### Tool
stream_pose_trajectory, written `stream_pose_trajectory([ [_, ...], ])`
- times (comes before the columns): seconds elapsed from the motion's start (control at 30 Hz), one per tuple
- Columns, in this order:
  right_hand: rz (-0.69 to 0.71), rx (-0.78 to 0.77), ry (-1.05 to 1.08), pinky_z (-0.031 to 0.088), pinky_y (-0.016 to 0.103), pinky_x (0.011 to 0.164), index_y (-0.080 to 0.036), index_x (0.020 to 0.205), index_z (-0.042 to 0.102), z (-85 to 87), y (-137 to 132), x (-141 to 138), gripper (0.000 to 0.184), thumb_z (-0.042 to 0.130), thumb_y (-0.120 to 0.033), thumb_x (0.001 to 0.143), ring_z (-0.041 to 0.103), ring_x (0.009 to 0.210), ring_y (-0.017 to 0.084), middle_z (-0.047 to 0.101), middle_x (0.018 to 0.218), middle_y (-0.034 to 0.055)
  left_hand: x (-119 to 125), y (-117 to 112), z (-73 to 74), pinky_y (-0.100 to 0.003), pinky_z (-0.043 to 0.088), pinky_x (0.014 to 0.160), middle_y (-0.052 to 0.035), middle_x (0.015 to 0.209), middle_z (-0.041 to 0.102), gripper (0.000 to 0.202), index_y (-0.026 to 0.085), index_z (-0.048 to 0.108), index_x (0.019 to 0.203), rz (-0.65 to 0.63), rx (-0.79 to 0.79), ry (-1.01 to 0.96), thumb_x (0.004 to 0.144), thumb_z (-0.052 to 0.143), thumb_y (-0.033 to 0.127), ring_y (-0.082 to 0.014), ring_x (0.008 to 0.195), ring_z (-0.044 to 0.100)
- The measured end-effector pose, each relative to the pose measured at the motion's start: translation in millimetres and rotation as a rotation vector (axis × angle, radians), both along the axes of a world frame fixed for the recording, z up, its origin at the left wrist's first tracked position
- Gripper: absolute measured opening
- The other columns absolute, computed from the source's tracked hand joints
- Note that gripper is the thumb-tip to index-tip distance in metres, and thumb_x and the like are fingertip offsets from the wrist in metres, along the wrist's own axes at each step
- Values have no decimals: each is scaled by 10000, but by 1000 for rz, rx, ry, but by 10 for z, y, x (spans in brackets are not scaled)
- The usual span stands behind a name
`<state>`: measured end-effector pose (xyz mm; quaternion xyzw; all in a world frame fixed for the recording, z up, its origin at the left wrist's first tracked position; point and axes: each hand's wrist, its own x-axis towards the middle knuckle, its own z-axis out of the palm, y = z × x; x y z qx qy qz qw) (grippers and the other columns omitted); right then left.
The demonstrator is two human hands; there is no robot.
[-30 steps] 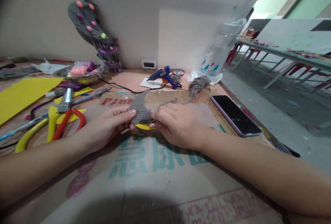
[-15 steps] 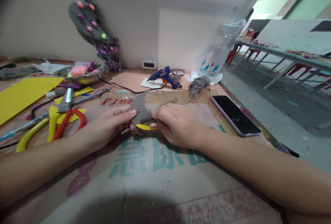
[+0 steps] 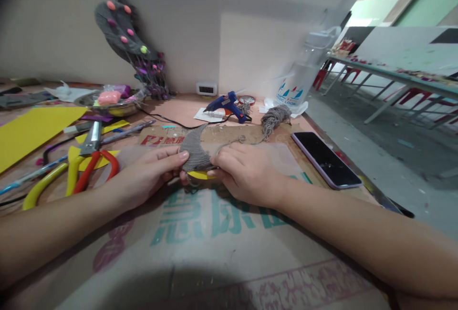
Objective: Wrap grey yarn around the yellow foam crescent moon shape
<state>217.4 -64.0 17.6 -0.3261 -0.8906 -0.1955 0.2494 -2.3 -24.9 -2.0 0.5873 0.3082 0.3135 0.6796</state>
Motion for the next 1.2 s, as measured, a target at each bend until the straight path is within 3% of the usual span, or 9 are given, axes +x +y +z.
stream_pose_trajectory([
  [0.93,-13,57,-33,271,279,524,-171,810,559,33,0,-21,138,458,-171,905,475,590,144,589,636,7,10,-3,8,-249,420,651,14,681,610,218,176,610,764,1,-62,-23,856,598,374,-124,637,551],
  [1.1,-13,14,-28,310,263,535,-177,783,556,36,-13,-19,154,458,-139,896,493,591,136,595,627,4,15,1,7,-245,418,653,21,663,602,214,181,614,776,-3,-55,-15,859,597,377,-119,631,546],
  [1.2,-12,-75,112,371,247,556,-164,843,565,9,-23,-1,76,520,-203,891,531,614,130,618,689,13,17,-16,18,-243,410,659,21,657,595,243,177,599,755,6,-37,0,868,584,391,-119,647,539],
])
